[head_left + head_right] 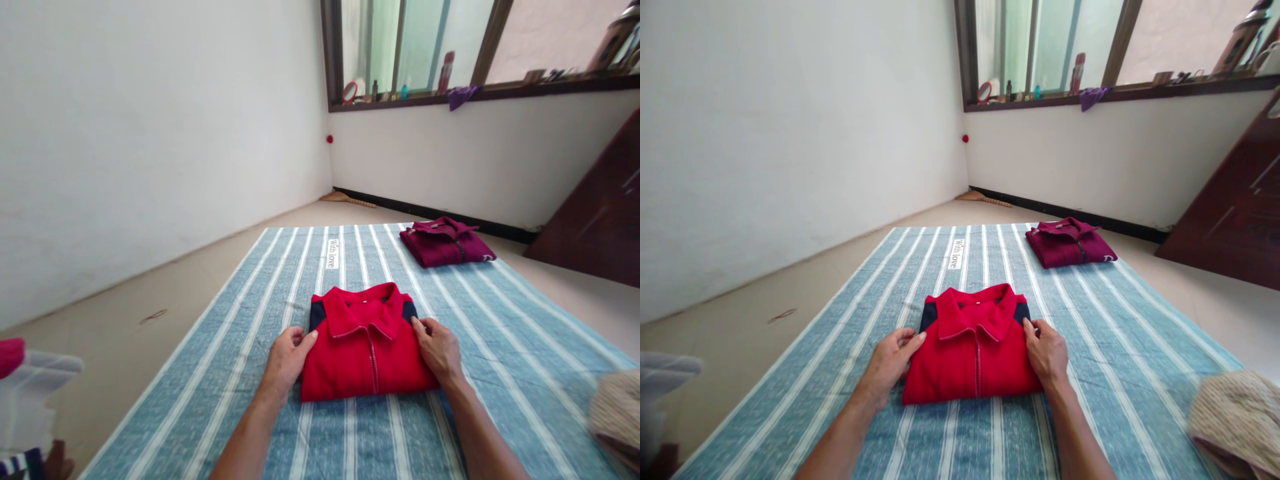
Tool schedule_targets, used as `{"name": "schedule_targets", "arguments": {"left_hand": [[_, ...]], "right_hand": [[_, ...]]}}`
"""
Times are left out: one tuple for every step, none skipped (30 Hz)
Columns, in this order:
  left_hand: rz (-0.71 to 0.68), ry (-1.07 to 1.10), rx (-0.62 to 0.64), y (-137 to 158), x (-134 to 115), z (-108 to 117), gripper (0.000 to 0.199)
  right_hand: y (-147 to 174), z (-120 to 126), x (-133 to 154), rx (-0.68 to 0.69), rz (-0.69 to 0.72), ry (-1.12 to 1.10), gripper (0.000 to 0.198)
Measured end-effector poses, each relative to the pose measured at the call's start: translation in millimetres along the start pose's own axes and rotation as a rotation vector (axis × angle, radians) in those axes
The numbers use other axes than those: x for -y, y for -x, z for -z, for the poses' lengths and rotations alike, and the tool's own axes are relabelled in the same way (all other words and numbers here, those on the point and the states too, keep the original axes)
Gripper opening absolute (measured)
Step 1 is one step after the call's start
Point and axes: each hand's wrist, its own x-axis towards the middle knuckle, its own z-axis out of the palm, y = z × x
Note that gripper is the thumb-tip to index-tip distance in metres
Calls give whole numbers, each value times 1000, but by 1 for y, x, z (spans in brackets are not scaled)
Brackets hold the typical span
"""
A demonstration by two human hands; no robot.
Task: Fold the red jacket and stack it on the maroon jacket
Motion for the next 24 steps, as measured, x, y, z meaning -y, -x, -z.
{"name": "schedule_targets", "arguments": {"left_hand": [[49,56,15,0,-3,0,46],[93,105,38,0,-5,1,49],[129,142,68,0,-8,2,50],[156,169,105,-1,-11,3,50],[177,187,149,-1,-13,4,49],[193,198,192,-2,-16,5,48],[207,203,230,-3,-18,6,47],[219,205,256,-4,-20,7,46],[228,206,269,-6,-21,8,46],[232,206,277,-7,-22,9,45],[233,206,284,-9,-22,9,44],[231,205,289,-11,-22,9,44],[228,204,294,-13,-22,9,44],[224,205,300,-15,-22,9,44],[219,206,305,-17,-21,8,44],[216,210,310,-18,-20,8,45],[214,214,314,-20,-19,8,46],[214,219,314,-22,-19,8,48],[217,222,312,-23,-18,8,49],[221,223,308,-24,-17,7,50],[225,221,302,-26,-17,7,50],[229,217,300,-27,-16,7,50],[229,214,300,-28,-15,7,50],[226,212,303,-29,-14,6,49]], "right_hand": [[0,0,0,2,0,-3,41],[0,0,0,4,-1,-6,41],[0,0,0,7,-1,-9,41],[0,0,0,10,0,-13,41],[0,0,1,12,1,-16,41],[-1,-1,1,15,2,-19,41],[-1,-1,1,16,3,-22,41],[-1,-1,1,17,4,-23,41],[-1,-1,1,18,6,-24,41],[-2,-2,2,19,7,-24,42],[-2,-2,2,20,9,-23,42],[-2,-3,2,21,12,-22,42],[-3,-3,2,22,16,-21,43],[-4,-4,2,22,20,-20,43],[-4,-5,2,22,24,-19,43],[-5,-6,2,21,28,-18,43],[-6,-7,2,21,31,-18,43],[-6,-8,3,20,33,-17,43],[-7,-8,3,19,34,-17,42],[-7,-9,3,18,33,-16,42],[-7,-10,3,17,31,-15,42],[-7,-10,3,17,29,-14,42],[-8,-11,3,18,26,-13,42],[-8,-11,4,19,24,-12,42]]}}
